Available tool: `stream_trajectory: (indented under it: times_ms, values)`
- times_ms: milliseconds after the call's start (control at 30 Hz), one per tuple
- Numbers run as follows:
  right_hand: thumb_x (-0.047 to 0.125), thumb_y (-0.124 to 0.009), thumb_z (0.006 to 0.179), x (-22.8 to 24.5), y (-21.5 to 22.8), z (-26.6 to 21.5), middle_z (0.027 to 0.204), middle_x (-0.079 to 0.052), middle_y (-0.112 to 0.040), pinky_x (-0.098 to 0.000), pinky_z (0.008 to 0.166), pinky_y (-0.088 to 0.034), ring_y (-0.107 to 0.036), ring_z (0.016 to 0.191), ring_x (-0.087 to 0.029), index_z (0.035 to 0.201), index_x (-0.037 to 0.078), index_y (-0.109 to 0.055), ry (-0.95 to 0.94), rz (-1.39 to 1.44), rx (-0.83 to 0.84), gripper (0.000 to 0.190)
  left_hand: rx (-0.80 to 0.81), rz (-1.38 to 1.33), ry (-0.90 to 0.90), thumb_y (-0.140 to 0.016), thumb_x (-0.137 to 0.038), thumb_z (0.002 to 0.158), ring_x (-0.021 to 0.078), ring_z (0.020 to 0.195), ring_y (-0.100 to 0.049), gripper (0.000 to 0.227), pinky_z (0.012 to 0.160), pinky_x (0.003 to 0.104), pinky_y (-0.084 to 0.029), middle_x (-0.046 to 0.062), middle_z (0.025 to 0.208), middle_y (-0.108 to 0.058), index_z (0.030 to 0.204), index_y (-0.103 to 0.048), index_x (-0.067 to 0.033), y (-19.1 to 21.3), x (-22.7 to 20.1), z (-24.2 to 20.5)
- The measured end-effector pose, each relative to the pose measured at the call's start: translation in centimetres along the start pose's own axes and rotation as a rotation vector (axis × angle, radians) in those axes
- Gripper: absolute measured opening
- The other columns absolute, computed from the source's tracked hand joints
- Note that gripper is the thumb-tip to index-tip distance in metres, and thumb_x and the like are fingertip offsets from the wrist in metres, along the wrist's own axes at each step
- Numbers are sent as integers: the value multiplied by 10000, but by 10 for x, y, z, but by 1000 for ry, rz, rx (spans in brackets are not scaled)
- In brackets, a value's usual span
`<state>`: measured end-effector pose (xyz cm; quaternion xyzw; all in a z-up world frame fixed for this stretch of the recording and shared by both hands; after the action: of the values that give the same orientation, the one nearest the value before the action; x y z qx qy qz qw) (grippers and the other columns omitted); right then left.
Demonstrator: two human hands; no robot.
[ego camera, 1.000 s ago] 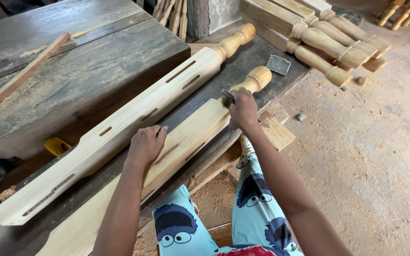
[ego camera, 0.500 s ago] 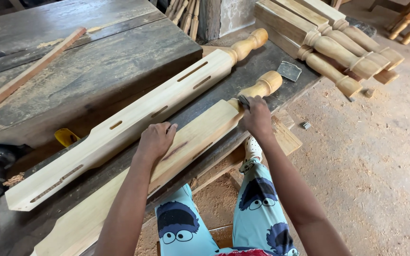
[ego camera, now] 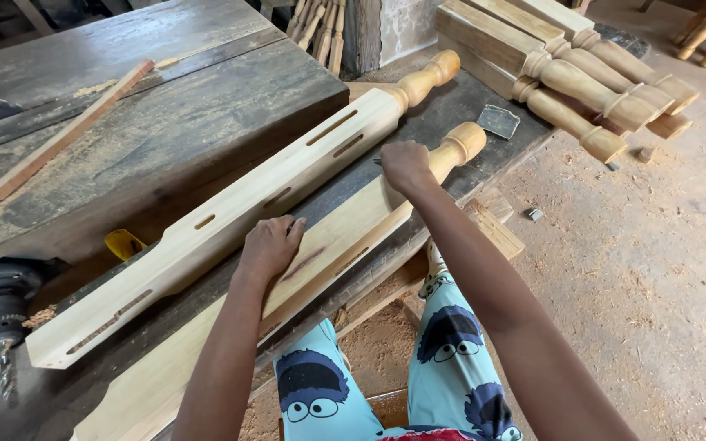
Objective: The person smooths a long wooden piece with a turned handle using a sanding block. They rub the block along the curved and flat surfaces of the wood, then wipe the surface with their hand to remove dust.
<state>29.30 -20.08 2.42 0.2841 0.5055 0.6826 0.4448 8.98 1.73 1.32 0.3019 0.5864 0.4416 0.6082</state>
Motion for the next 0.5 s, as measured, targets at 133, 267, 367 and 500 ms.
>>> stream_trajectory:
  times_ms: [133, 267, 367, 500]
  values:
    - [164, -638, 1007, -24, -6, -31, 830, -141, -738, -401, 597, -617, -708, 704, -246, 892, 24, -749, -129, 52, 218, 213, -84, 0, -73, -530, -429, 1024, 462, 877, -687, 476, 834, 561, -554, 265, 882, -719, 888, -728, -18, 5, -3, 2]
    - [222, -713, 953, -38, 36, -76, 880, -127, -691, -455, 645, -573, -664, 742, -264, 920, 63, -749, -152, 238, 20, 166, 30, -3, 2, -485, -429, 1052, 418, 813, -729, 517, 833, 534, -580, 260, 807, -724, 857, -697, -1, -8, 6, 5]
    - [184, -721, 920, -37, 49, -83, 939, -142, -706, -479, 730, -564, -683, 844, -308, 933, 68, -753, -125, 214, -76, 121, -2, -24, -32, -496, -426, 1044, 436, 810, -719, 508, 823, 544, -577, 266, 805, -719, 852, -705, -5, -9, 5, 6]
    - [140, -697, 870, -15, 45, -58, 1013, -166, -712, -469, 788, -572, -691, 948, -339, 916, 43, -765, -86, 71, -26, 127, -75, -12, -92, -520, -421, 1026, 464, 834, -698, 483, 799, 563, -566, 270, 828, -714, 862, -718, -12, -3, 0, 4]
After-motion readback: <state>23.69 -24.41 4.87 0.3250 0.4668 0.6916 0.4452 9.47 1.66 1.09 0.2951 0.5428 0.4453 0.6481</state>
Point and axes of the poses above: each hand's wrist, its own z-axis towards the middle knuckle, its own y-axis out of the back of the hand, x = y × z, the point moved 10 cm from there along z, towards the middle knuckle
